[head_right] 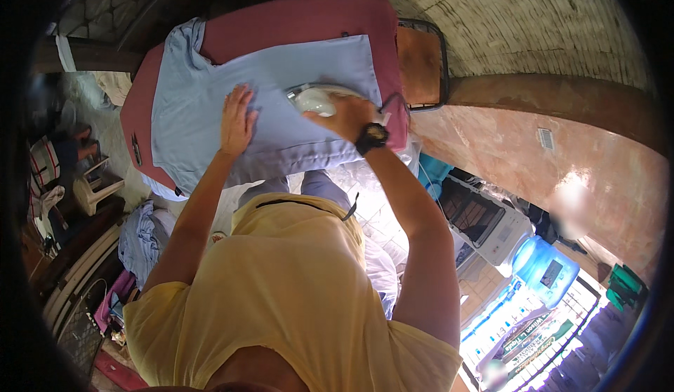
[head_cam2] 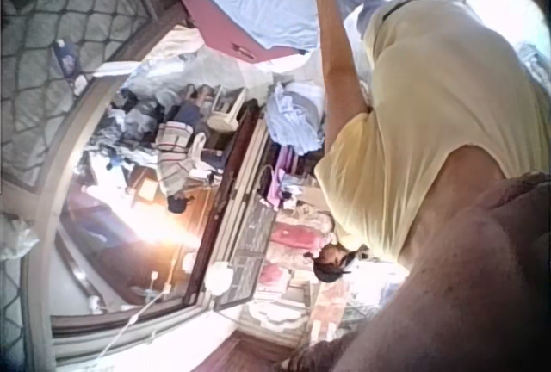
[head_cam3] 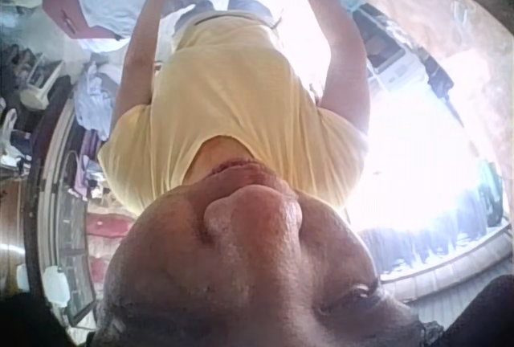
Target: The person irons a light blue shirt on an ironing board using an iron, moving the iron across the fabric and flipping the shirt over to iron different sections.
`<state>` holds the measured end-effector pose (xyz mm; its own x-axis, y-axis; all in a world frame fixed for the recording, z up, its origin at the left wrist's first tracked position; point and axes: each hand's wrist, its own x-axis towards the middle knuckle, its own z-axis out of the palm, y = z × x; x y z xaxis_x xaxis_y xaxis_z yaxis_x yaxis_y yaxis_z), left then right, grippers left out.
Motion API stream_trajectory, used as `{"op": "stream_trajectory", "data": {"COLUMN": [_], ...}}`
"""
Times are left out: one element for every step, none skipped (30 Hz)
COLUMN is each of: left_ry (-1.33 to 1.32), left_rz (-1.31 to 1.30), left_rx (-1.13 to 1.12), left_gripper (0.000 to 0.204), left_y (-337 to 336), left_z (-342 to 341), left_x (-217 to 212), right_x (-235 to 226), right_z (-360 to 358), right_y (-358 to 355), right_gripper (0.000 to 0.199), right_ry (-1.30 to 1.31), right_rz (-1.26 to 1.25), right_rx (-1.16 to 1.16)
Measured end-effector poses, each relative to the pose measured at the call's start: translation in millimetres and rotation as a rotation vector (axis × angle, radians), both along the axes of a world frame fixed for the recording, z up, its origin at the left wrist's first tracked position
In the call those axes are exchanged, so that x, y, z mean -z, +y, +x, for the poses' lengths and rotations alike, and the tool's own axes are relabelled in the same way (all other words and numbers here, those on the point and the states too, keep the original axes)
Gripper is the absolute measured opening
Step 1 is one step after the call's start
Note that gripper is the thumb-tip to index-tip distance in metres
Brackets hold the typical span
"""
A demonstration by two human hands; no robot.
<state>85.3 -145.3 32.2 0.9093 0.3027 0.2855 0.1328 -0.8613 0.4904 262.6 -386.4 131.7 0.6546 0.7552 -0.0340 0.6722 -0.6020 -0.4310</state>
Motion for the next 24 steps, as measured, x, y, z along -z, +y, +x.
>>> {"op": "stream_trajectory", "data": {"left_ry": [0.071, 0.141, 0.165, 0.195, 0.226, 0.231, 0.235, 0.240, 0.225, 0.222, 0.218, 0.228, 0.238, 0.248, 0.252, 0.254, 0.257, 0.257, 0.252, 0.247, 0.233, 0.214, 0.194, 0.176], "left_rz": [0.068, 0.139, 0.158, 0.177, 0.196, 0.195, 0.193, 0.190, 0.188, 0.182, 0.175, 0.177, 0.179, 0.180, 0.173, 0.167, 0.160, 0.168, 0.180, 0.193, 0.184, 0.173, 0.162, 0.104], "left_rx": [-0.003, -0.006, -0.006, -0.014, -0.023, -0.031, -0.033, -0.035, -0.013, -0.016, -0.019, -0.018, -0.016, -0.014, -0.028, -0.030, -0.033, -0.028, -0.023, -0.019, -0.028, -0.020, -0.013, -0.009], "left_gripper": [0.049, 0.052, 0.054, 0.056, 0.059, 0.059, 0.059, 0.059, 0.059, 0.059, 0.059, 0.059, 0.059, 0.058, 0.058, 0.058, 0.058, 0.058, 0.058, 0.058, 0.057, 0.055, 0.054, 0.051], "left_y": [-7.4, -10.5, -10.4, -10.2, -9.3, -8.8, -10.6, -11.0, -11.2, -11.2, -11.5, -10.3, -10.2, -10.0, -10.1, -11.6, -12.8, -14.7, -14.3, -14.5, -14.0, -14.6, -15.4, -12.1], "left_z": [2.3, 4.4, 6.7, 6.2, 6.0, 5.5, 4.9, 3.6, 9.2, 8.5, 7.5, 7.5, 6.1, 5.4, 4.5, 3.9, 3.5, 3.0, 6.9, 10.7, 10.7, 12.4, 13.3, 8.9], "left_x": [-1.9, -3.3, -2.8, -1.7, -0.6, 0.3, 0.4, 0.4, -2.3, -2.9, -3.3, -2.8, -2.0, -1.5, -1.5, -2.4, -3.3, -4.5, -6.2, -6.7, -5.8, -5.8, -5.9, -5.2], "right_x": [1.6, 2.6, 5.4, 8.6, 13.9, 10.8, 0.3, -2.4, 22.2, 22.2, 21.8, 18.9, 17.4, 14.7, 11.7, 8.0, 5.4, 9.4, 14.6, 18.5, 11.8, 12.0, 12.6, 1.1], "right_z": [13.5, 25.6, 35.9, 44.3, 51.4, 56.2, 61.7, 68.8, 86.3, 87.8, 88.8, 92.4, 95.2, 90.2, 79.4, 71.8, 71.9, 74.9, 88.3, 98.5, 104.4, 115.0, 131.9, 141.4], "right_y": [-13.9, -25.0, -34.1, -39.2, -39.9, -31.5, -21.8, -13.2, -18.9, -17.8, -17.3, -12.8, -9.9, -12.7, -17.6, -21.6, -17.0, -14.9, -9.0, -6.9, -1.1, -5.4, -14.7, -21.7], "right_gripper": [0.068, 0.066, 0.065, 0.064, 0.063, 0.064, 0.065, 0.066, 0.071, 0.073, 0.075, 0.077, 0.080, 0.079, 0.077, 0.076, 0.077, 0.078, 0.078, 0.079, 0.086, 0.088, 0.090, 0.094], "right_ry": [-0.043, -0.088, -0.137, -0.179, -0.220, -0.118, -0.018, 0.084, -0.051, -0.024, 0.001, 0.024, 0.047, 0.054, 0.064, 0.073, 0.009, -0.028, -0.067, -0.105, 0.022, 0.065, 0.109, 0.143], "right_rz": [-0.027, -0.052, -0.028, -0.002, 0.023, 0.058, 0.088, 0.118, 0.007, -0.010, -0.027, -0.039, -0.051, 0.031, 0.108, 0.184, 0.236, 0.132, 0.033, -0.068, 0.021, -0.053, -0.126, -0.173], "right_rx": [0.095, 0.191, 0.303, 0.408, 0.511, 0.576, 0.644, 0.711, 0.729, 0.724, 0.719, 0.711, 0.702, 0.686, 0.660, 0.643, 0.629, 0.673, 0.716, 0.758, 0.721, 0.719, 0.716, 0.703]}}
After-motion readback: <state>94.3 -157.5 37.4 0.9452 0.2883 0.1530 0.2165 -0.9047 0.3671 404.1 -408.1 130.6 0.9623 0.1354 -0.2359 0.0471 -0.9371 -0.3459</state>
